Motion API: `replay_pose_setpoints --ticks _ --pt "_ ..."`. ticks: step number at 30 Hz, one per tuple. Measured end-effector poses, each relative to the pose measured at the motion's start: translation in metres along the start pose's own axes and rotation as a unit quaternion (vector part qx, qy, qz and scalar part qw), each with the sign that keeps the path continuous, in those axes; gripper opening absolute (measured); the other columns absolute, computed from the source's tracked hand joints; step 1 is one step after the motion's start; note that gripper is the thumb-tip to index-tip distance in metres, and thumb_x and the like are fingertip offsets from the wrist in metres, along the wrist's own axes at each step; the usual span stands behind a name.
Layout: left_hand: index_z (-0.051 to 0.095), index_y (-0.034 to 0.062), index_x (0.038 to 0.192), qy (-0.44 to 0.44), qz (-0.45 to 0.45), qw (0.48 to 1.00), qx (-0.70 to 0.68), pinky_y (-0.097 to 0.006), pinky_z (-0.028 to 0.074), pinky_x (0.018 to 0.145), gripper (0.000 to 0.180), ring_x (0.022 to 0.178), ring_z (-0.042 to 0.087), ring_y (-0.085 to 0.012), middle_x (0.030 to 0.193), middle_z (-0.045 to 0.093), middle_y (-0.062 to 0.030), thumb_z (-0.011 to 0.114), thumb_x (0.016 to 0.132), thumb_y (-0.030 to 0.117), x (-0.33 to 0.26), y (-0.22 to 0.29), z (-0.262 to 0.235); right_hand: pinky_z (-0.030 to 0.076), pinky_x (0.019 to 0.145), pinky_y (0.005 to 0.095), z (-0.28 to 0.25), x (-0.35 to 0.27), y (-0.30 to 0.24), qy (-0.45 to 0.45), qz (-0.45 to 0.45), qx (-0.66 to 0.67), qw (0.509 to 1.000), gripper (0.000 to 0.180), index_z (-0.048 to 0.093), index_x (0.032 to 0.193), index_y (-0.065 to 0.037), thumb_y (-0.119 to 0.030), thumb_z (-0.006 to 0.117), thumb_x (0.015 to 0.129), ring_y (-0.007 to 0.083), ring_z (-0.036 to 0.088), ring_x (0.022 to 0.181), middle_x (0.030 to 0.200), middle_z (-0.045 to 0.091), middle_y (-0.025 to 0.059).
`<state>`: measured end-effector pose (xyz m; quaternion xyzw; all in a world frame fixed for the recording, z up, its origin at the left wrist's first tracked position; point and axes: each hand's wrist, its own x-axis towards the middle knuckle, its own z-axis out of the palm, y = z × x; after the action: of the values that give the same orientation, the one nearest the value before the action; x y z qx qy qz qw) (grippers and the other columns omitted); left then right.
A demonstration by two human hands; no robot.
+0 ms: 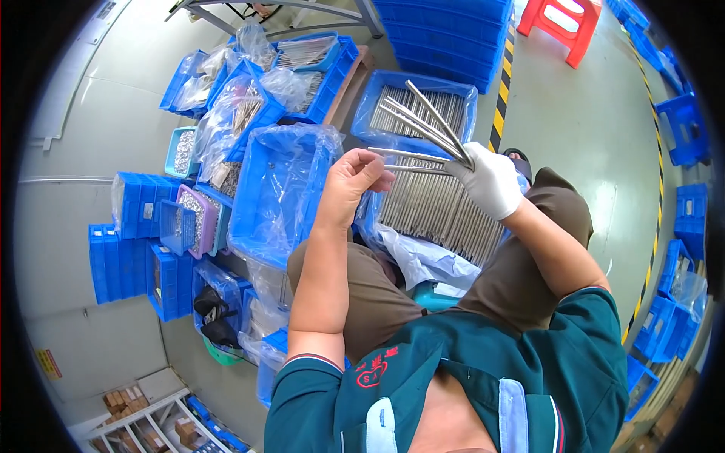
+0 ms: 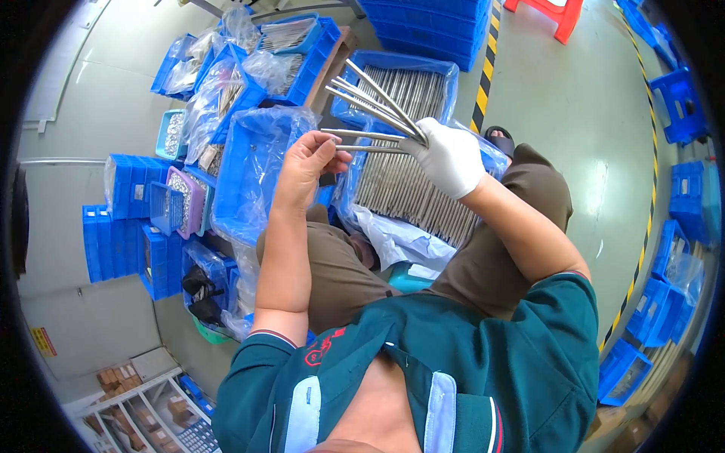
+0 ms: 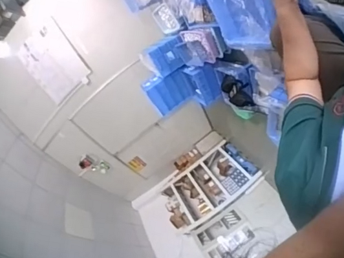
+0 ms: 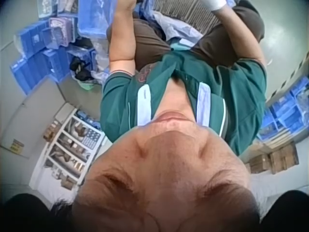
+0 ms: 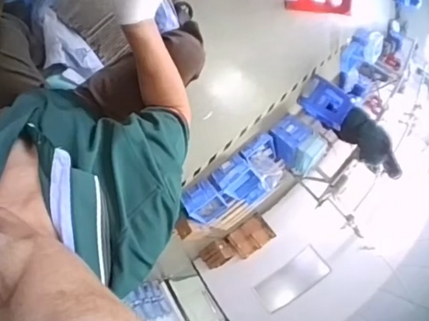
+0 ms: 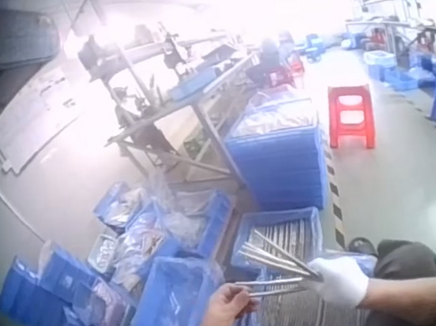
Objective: Sorting and inspecting thin metal rods from bins and arranging them for processing.
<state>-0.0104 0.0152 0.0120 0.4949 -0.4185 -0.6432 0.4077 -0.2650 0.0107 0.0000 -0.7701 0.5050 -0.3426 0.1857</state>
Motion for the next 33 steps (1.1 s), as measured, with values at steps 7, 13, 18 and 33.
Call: replay_pose_setpoints --ticks 7,13,18,33 --pt "0.059 -0.0001 0.1 0.064 0.089 0.992 0.062 -0.025 0.047 0.072 0.023 0.076 0.063 -0.0146 0.088 0.067 -0.0105 0.065 0.085 0.016 -0.005 0.018 -0.024 0.047 0.057 0.0397 0.007 -0.001 0.016 -0.033 0.018 0.035 0.999 0.025 0.059 0.086 -0.005 -0.028 0.064 0.082 0.035 0.06 0.064 0.068 0.06 0.0179" --pt "0.061 0.0074 0.096 0.057 0.075 0.995 0.037 -0.022 0.04 0.071 0.022 0.081 0.059 -0.0089 0.087 0.068 -0.0069 0.061 0.088 0.028 -0.001 0.01 -0.016 0.047 0.057 0.0397 0.011 -0.002 0.01 -0.039 -0.004 0.037 0.999 0.025 0.059 0.085 -0.004 -0.028 0.064 0.082 0.0349 0.06 0.064 0.068 0.06 0.0177" --pt "0.061 0.0077 0.094 0.037 0.053 0.997 0.047 -0.023 0.039 0.07 0.023 0.08 0.059 -0.0084 0.086 0.068 -0.0062 0.06 0.088 0.03 0.0 0.009 -0.01 0.047 0.056 0.0389 0.009 -0.003 0.006 -0.036 -0.004 0.037 0.999 0.025 0.059 0.084 -0.004 -0.028 0.064 0.082 0.0339 0.06 0.061 0.065 0.059 0.0172" --pt "0.058 0.0008 0.104 -0.038 0.066 0.997 -0.003 -0.021 0.046 0.08 0.026 0.087 0.06 -0.01 0.099 0.065 -0.0094 0.067 0.08 0.005 0.003 0.003 0.003 0.046 0.054 0.0395 0.008 -0.006 0.001 -0.054 0.011 0.014 0.998 0.023 0.06 0.081 -0.006 -0.029 0.062 0.083 0.0334 0.06 0.059 0.064 0.059 0.0156"
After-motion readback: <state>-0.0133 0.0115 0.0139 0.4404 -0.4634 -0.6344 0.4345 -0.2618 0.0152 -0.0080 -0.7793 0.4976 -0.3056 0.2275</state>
